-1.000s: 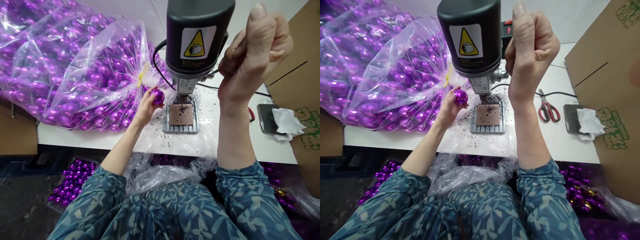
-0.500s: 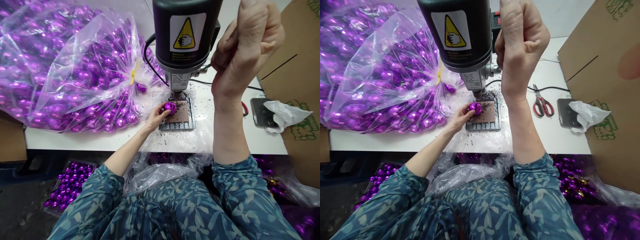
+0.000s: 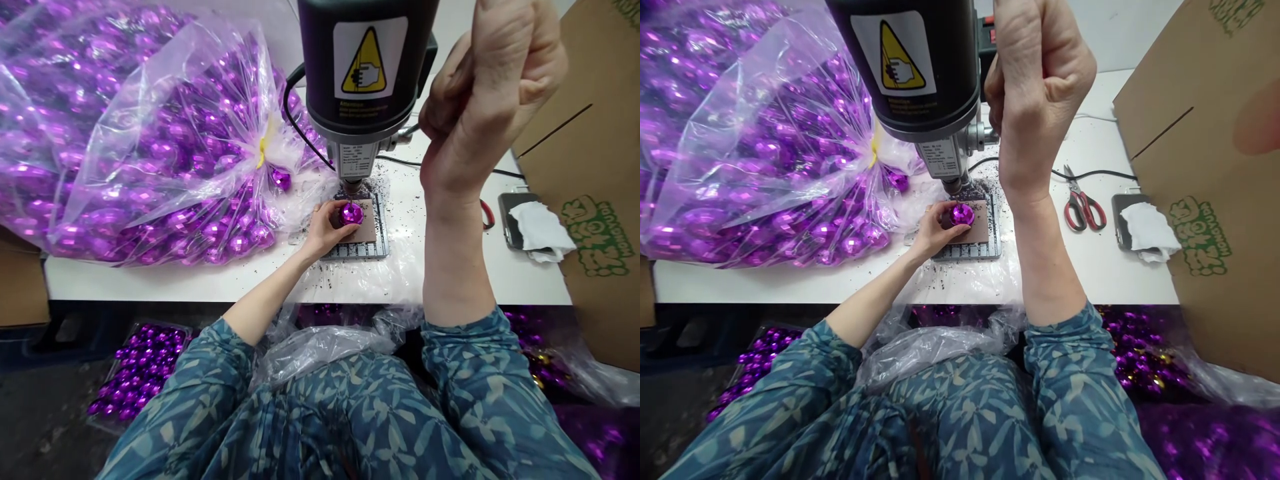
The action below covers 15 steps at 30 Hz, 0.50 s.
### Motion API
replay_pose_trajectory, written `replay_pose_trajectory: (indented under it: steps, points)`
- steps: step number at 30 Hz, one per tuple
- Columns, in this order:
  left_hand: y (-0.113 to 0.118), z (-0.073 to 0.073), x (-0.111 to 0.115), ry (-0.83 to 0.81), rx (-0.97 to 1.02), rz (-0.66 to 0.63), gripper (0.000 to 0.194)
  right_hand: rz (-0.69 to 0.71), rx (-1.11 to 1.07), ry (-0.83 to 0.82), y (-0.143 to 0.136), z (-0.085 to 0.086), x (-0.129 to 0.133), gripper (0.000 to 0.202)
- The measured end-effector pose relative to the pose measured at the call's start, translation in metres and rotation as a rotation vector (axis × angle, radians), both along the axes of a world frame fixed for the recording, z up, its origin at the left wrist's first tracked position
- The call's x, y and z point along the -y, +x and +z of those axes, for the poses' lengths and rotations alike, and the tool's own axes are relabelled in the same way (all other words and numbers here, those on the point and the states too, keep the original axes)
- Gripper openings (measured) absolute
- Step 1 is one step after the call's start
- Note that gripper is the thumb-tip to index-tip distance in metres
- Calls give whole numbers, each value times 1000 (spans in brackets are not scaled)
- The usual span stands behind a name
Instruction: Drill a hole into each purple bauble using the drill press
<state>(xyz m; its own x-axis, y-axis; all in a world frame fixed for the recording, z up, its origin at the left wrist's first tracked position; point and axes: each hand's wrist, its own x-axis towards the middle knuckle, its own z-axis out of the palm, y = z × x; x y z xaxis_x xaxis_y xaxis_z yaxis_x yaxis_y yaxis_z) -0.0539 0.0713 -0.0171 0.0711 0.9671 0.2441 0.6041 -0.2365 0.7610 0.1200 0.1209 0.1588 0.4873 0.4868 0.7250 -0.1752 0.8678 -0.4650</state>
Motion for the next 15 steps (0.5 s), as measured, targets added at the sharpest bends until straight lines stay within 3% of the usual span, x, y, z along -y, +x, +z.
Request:
replay_pose_trajectory:
  steps: [6, 10, 15]
  points:
    - [0, -5, 1, -14, 54, -5, 60, 6, -14, 3, -3, -5, 18, 70]
    - [-2, -6, 1, -4, 51, -21, 59, -35, -19, -5, -7, -17, 33, 76]
    - [-1, -6, 1, -7, 64, -25, 59, -86, -54, 37, -10, -33, 34, 77]
